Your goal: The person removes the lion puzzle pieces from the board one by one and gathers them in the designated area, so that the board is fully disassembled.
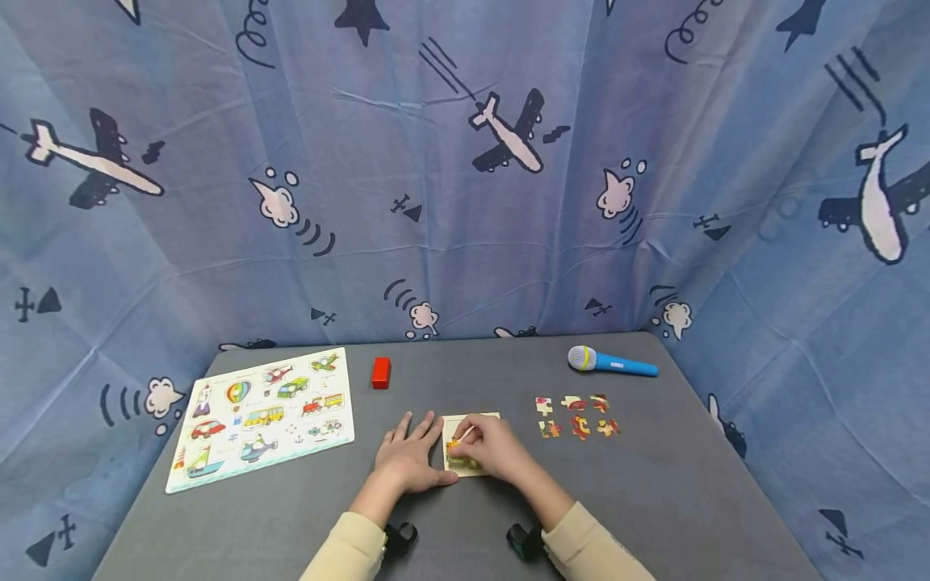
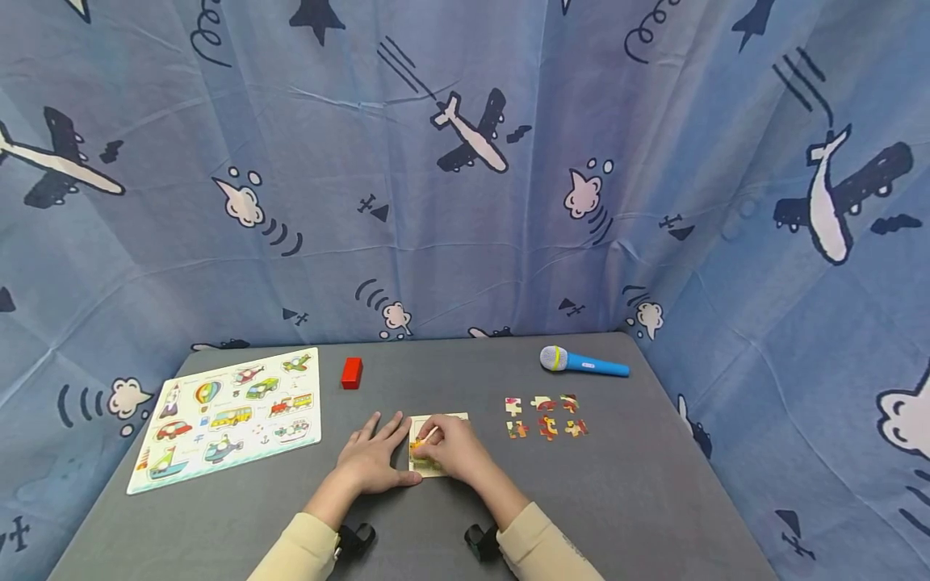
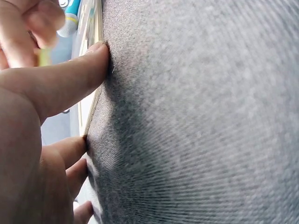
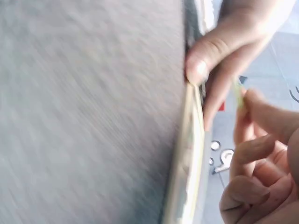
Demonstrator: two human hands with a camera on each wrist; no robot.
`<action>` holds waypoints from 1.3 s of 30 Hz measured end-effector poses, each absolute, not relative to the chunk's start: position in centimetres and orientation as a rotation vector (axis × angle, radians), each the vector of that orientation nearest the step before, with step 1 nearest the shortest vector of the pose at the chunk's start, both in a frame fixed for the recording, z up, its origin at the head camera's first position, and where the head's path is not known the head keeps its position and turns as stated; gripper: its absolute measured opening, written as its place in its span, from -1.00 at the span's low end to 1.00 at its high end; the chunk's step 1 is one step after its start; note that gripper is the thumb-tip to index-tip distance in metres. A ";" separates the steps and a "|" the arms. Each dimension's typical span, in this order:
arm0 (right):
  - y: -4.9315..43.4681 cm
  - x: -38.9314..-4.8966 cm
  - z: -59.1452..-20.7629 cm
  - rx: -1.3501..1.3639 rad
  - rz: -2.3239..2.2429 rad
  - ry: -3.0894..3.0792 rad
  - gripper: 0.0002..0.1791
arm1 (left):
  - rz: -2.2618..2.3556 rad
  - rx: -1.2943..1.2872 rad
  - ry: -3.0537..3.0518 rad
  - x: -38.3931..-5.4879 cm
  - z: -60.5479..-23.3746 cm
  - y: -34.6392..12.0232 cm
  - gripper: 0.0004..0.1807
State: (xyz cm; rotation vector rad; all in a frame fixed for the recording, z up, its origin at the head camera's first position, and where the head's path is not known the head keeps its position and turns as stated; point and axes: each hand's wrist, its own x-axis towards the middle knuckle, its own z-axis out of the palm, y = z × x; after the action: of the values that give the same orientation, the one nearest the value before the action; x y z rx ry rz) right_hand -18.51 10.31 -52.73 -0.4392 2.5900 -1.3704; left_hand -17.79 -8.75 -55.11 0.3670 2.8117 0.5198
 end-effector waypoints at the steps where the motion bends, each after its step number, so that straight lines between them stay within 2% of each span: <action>1: 10.5 -18.5 -52.5 -0.426 -1.377 2.584 -0.80 | 0.521 0.364 2.810 -17.7 -55.0 -8.7 0.09; 9: 13.4 -18.1 -50.7 -0.439 -1.376 2.642 -0.87 | 0.507 0.353 2.792 -17.2 -53.8 -8.5 0.07; 13: 15.4 -17.7 -50.4 -0.326 -1.400 2.673 -0.89 | 0.509 0.348 2.779 -17.1 -53.5 -8.6 0.07; 19: 19.2 -17.2 -50.6 -0.077 -1.436 2.705 -0.76 | 0.519 0.368 2.790 -17.1 -53.5 -8.5 0.08; 27: 23.8 -16.8 -51.9 -0.025 -1.301 2.750 -0.80 | 0.502 0.355 2.799 -17.2 -53.4 -8.6 0.09; 39: 24.6 -17.3 -53.3 0.050 -1.071 2.818 -0.81 | 0.490 0.357 2.793 -17.2 -53.3 -8.5 0.08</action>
State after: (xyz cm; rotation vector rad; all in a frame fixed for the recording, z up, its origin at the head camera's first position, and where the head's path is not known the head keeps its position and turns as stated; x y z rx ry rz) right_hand -17.26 24.62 -53.28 0.0504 2.8180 -1.0715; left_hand -17.16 -8.50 -53.32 0.3571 2.7930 0.4902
